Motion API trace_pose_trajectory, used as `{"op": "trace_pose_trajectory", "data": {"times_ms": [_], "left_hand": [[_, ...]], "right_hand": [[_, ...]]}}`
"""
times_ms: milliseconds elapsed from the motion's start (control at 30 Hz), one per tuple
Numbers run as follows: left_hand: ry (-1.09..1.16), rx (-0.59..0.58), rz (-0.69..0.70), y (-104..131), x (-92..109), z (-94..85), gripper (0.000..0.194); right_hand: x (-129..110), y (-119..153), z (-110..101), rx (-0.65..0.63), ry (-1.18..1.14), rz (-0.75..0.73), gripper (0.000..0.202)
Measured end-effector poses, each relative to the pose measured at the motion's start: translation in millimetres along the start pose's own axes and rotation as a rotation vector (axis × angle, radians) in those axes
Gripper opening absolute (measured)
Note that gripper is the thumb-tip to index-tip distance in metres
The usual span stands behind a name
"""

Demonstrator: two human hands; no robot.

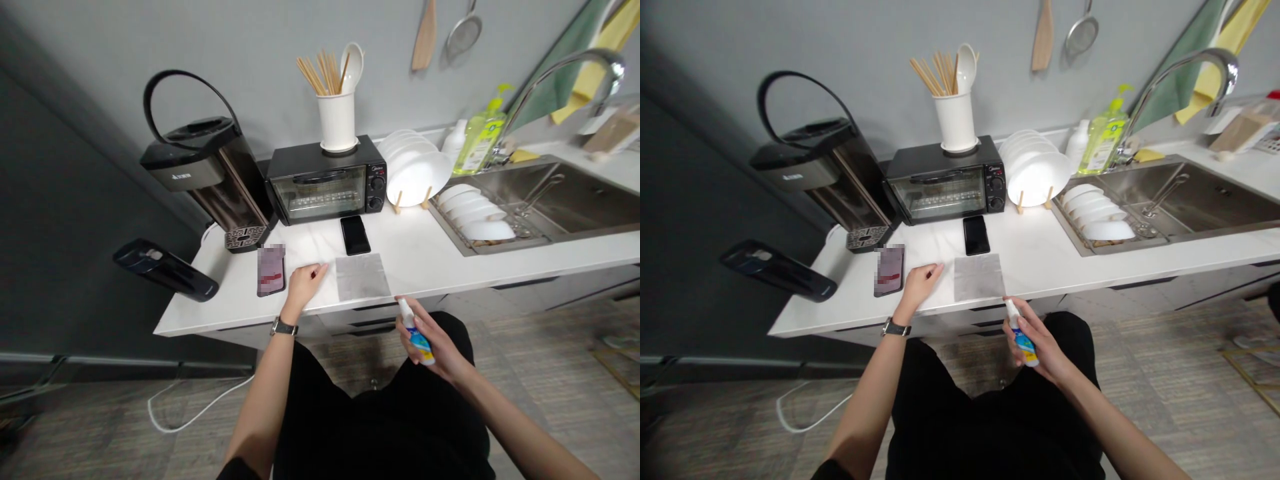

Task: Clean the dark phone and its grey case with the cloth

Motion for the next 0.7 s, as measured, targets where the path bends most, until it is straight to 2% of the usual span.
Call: {"op": "trace_pose_trajectory", "data": {"times_ms": [100, 200, 267, 367, 467, 700], "left_hand": [[0.02, 0.002, 0.005, 7, -2, 0.2, 0.049], [0.034, 0.005, 0.008, 10, -2, -1.4, 0.049], [0.04, 0.009, 0.009, 10, -2, -2.2, 0.049], [0.053, 0.013, 0.014, 9, -2, -2.7, 0.05], [0.067, 0.014, 0.019, 10, -2, -2.6, 0.051], [0.096, 0.023, 0.018, 9, -5, -2.2, 0.051]], "right_hand": [[-24, -17, -6, 0.034, 0.514, -0.135, 0.058], [-53, -49, -7, 0.029, 1.104, -0.338, 0.051], [-65, -74, -6, 0.0, 1.347, -0.412, 0.05], [-71, -109, -8, -0.052, 1.565, -0.413, 0.05], [-70, -130, -8, -0.094, 1.735, -0.401, 0.05], [-63, -143, -16, -0.106, 1.951, -0.387, 0.048]]}}
Point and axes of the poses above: each hand's wrist, its own y-axis away from the middle knuckle, its own z-axis out of the palm, x = y × z, the point moved 5 cm from there along -y, towards the middle knuckle, and after that the axes turned 3 degrees about z, right-handed, at the moved point
